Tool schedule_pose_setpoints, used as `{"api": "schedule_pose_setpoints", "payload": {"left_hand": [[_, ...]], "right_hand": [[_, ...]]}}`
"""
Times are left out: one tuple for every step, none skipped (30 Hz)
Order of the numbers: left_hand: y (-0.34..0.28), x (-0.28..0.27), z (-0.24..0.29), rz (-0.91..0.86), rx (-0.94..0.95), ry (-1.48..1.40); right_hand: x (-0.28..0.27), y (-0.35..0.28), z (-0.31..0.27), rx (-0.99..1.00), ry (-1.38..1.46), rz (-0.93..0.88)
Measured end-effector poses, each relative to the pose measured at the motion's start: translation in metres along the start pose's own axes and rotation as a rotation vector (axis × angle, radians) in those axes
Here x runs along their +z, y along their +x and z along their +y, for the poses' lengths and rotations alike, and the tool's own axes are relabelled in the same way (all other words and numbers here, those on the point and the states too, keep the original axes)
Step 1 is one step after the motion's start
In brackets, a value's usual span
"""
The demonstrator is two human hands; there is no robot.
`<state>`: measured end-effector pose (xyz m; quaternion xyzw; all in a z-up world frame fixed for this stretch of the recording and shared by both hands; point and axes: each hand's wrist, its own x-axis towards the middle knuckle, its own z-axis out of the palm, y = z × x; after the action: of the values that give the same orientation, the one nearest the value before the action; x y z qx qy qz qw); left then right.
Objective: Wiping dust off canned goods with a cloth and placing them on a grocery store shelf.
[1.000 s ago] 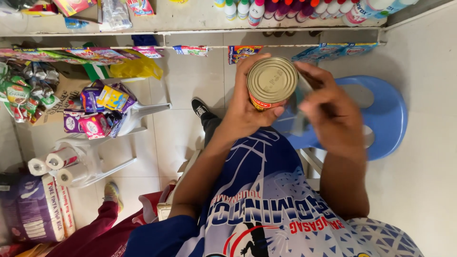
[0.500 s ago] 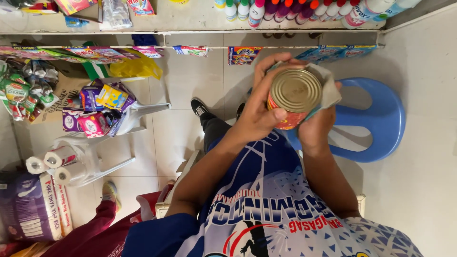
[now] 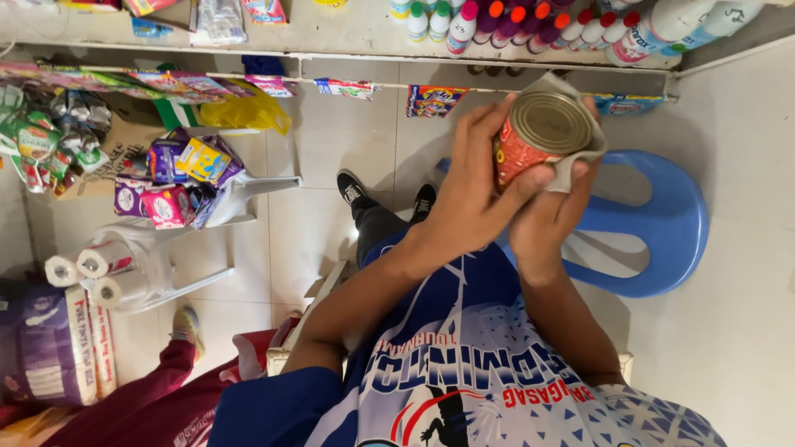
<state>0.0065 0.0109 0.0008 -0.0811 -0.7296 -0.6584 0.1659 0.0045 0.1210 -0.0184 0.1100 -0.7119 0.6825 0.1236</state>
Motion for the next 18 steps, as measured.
{"api": "schedule_pose_setpoints", "payload": {"left_hand": [[-0.001,-0.002,-0.003,0.007,-0.002,0.002],[-0.001,-0.005,-0.006,-0.014,-0.031,-0.092],[0.0,-0.008,-0.01,-0.036,-0.059,-0.185],[-0.001,-0.009,-0.013,-0.03,-0.062,-0.184],[-0.002,-0.009,-0.016,-0.061,-0.081,-0.286],[-0.004,-0.01,-0.019,-0.094,-0.099,-0.385],[-0.008,-0.011,-0.017,-0.089,-0.101,-0.383],[-0.009,-0.013,-0.015,-0.095,-0.064,-0.388],[-0.01,-0.015,-0.013,-0.101,-0.028,-0.393],[-0.01,-0.014,-0.012,-0.098,-0.027,-0.392],[-0.01,-0.012,-0.012,-0.043,0.031,-0.338],[-0.011,-0.011,-0.011,0.007,0.09,-0.287],[-0.01,-0.012,-0.01,0.005,0.093,-0.289],[-0.008,-0.012,-0.008,0.084,0.094,-0.205],[-0.005,-0.013,-0.006,0.163,0.095,-0.121],[-0.005,-0.015,-0.005,0.16,0.098,-0.126],[-0.005,-0.017,-0.003,0.217,0.068,-0.09],[-0.004,-0.018,-0.002,0.275,0.037,-0.054]], "right_hand": [[0.009,0.002,-0.008,0.001,0.001,-0.007],[0.02,0.006,-0.015,-0.033,-0.068,0.101],[0.03,0.009,-0.022,-0.069,-0.137,0.209],[0.032,0.01,-0.023,-0.066,-0.137,0.202],[0.034,0.01,-0.025,-0.052,-0.005,0.221],[0.036,0.01,-0.027,-0.036,0.13,0.24],[0.024,0.005,-0.022,-0.033,0.132,0.236],[0.013,0.003,-0.016,0.026,0.227,0.128],[0.002,0.001,-0.01,0.083,0.32,0.018],[0.006,0.004,0.003,0.082,0.321,0.015],[0.009,0.007,0.016,0.068,0.424,0.085],[0.011,0.008,0.029,0.05,0.525,0.16],[0.021,0.006,0.014,0.046,0.524,0.161],[0.029,0.005,-0.002,-0.006,0.386,0.105],[0.038,0.004,-0.017,-0.056,0.246,0.049],[0.041,0.002,-0.018,-0.059,0.242,0.052],[0.045,0.0,-0.019,-0.088,0.192,0.044],[0.048,-0.001,-0.021,-0.115,0.141,0.035]]}}
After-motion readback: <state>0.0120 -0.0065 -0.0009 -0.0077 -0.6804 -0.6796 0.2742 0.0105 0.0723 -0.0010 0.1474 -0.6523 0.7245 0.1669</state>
